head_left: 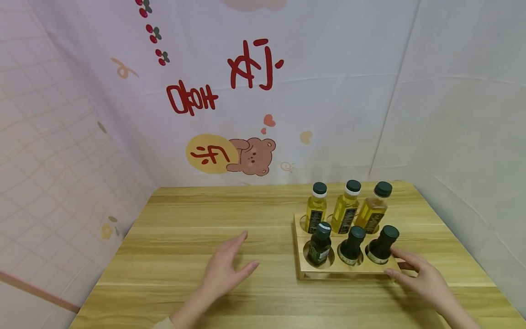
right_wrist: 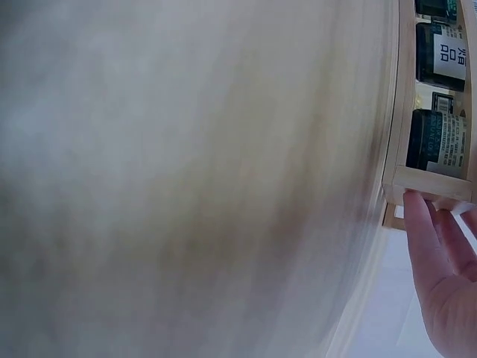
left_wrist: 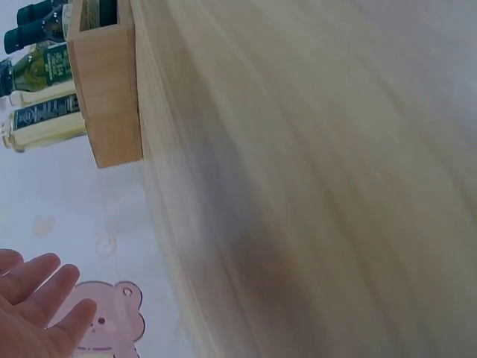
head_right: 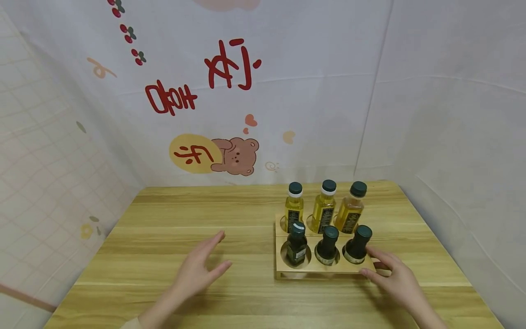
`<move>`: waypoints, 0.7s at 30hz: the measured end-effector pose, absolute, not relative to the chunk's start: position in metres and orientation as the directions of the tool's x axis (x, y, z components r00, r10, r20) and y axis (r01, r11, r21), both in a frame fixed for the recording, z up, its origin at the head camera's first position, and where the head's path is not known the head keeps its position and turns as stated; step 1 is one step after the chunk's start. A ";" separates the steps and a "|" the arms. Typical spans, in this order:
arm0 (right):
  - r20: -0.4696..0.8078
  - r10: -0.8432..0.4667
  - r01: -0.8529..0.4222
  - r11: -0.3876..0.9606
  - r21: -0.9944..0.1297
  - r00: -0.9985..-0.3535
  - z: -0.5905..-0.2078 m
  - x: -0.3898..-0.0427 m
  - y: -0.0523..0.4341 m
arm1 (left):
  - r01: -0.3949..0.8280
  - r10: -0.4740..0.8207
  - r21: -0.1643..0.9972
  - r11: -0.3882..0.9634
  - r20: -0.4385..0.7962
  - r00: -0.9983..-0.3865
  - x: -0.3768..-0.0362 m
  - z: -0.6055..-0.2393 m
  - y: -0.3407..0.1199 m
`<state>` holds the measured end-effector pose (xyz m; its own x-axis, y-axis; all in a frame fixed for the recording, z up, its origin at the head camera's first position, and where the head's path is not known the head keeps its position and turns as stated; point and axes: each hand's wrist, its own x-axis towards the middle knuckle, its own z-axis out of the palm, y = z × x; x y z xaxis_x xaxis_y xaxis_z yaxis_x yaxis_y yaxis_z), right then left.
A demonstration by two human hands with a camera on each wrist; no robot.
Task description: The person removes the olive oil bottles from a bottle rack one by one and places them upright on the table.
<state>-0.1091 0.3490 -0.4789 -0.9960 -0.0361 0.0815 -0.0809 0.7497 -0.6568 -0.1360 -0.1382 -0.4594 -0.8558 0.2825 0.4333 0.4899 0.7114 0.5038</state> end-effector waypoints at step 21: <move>0.188 -0.033 -0.146 0.763 -0.629 -0.982 -0.480 -0.109 0.351 | 0.531 0.387 0.581 0.617 0.363 -0.848 -0.151 -0.460 -0.075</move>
<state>-0.1085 0.3508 -0.4800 -0.9817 -0.0332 0.1877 -0.1461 0.7634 -0.6292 -0.1512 -0.0746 -0.4602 -0.8476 0.3867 0.3633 0.5306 0.6174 0.5808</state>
